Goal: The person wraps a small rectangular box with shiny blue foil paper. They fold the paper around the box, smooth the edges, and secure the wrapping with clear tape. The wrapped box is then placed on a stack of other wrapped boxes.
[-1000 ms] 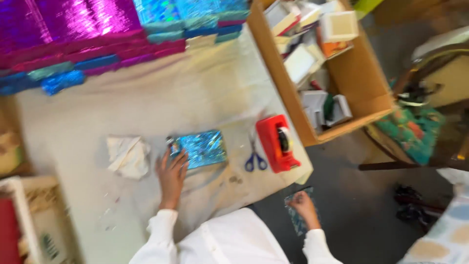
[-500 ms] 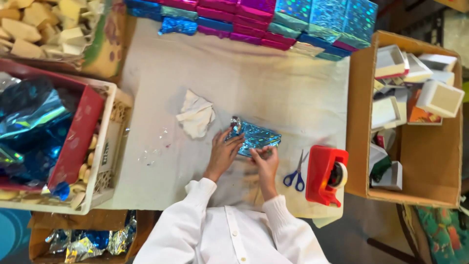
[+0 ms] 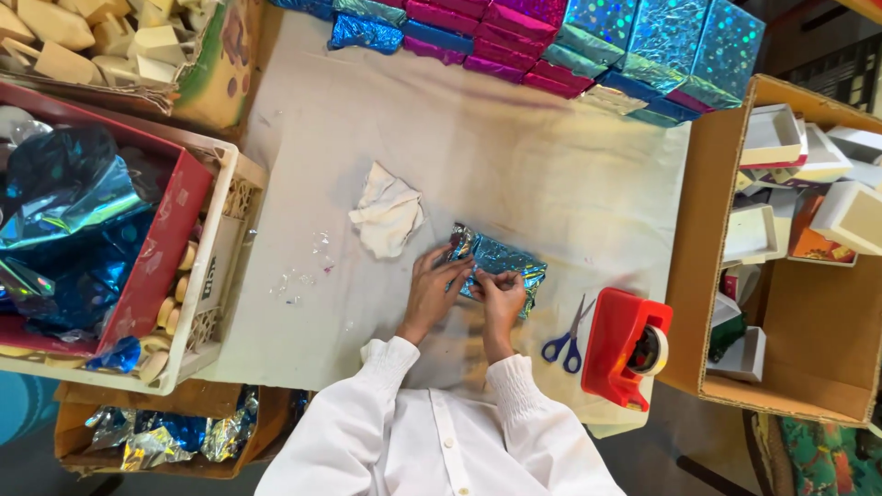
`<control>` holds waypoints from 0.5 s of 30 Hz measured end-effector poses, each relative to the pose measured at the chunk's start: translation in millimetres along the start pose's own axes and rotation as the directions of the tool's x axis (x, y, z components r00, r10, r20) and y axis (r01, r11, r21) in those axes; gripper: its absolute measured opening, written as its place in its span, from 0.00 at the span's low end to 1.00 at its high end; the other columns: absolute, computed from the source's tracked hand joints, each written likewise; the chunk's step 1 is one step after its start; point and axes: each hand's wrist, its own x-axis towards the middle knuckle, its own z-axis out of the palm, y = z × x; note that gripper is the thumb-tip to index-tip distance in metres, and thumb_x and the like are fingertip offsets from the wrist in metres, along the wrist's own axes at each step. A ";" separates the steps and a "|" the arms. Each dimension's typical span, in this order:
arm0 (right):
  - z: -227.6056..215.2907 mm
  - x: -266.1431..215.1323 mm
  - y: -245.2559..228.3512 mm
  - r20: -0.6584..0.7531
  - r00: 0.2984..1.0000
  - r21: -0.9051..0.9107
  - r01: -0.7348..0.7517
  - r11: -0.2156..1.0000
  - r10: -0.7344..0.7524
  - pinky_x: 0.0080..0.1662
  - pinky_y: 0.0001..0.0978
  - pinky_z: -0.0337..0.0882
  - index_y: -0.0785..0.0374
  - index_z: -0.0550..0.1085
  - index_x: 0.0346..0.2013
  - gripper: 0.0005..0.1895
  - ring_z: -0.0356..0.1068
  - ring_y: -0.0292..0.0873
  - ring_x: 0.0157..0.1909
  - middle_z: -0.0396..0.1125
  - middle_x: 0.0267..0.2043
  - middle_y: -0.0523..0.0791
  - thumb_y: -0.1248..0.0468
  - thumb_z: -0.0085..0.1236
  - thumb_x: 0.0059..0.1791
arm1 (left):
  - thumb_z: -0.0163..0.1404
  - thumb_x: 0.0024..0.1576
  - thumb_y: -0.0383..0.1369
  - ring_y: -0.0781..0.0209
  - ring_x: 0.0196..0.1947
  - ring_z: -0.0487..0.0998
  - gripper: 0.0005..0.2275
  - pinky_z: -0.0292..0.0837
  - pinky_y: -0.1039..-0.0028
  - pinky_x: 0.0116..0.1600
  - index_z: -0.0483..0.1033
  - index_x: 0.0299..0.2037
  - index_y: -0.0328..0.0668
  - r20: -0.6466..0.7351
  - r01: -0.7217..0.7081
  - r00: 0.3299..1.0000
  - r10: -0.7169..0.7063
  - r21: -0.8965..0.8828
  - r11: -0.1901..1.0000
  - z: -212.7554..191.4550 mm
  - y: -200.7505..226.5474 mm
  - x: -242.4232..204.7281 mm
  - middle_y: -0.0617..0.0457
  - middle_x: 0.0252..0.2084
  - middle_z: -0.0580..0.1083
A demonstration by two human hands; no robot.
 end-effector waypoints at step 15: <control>11.7 -6.5 -7.5 -0.042 0.998 -0.143 0.043 0.989 -0.050 0.25 0.28 0.75 0.66 0.63 0.29 0.15 0.75 0.40 0.24 0.69 0.26 0.45 0.73 0.65 0.44 | 0.52 0.63 0.37 0.52 0.65 0.69 0.11 0.56 0.59 0.67 0.84 0.49 0.46 -0.038 0.080 0.996 -0.080 -0.001 0.997 3.5 2.5 1.2 0.56 0.51 0.81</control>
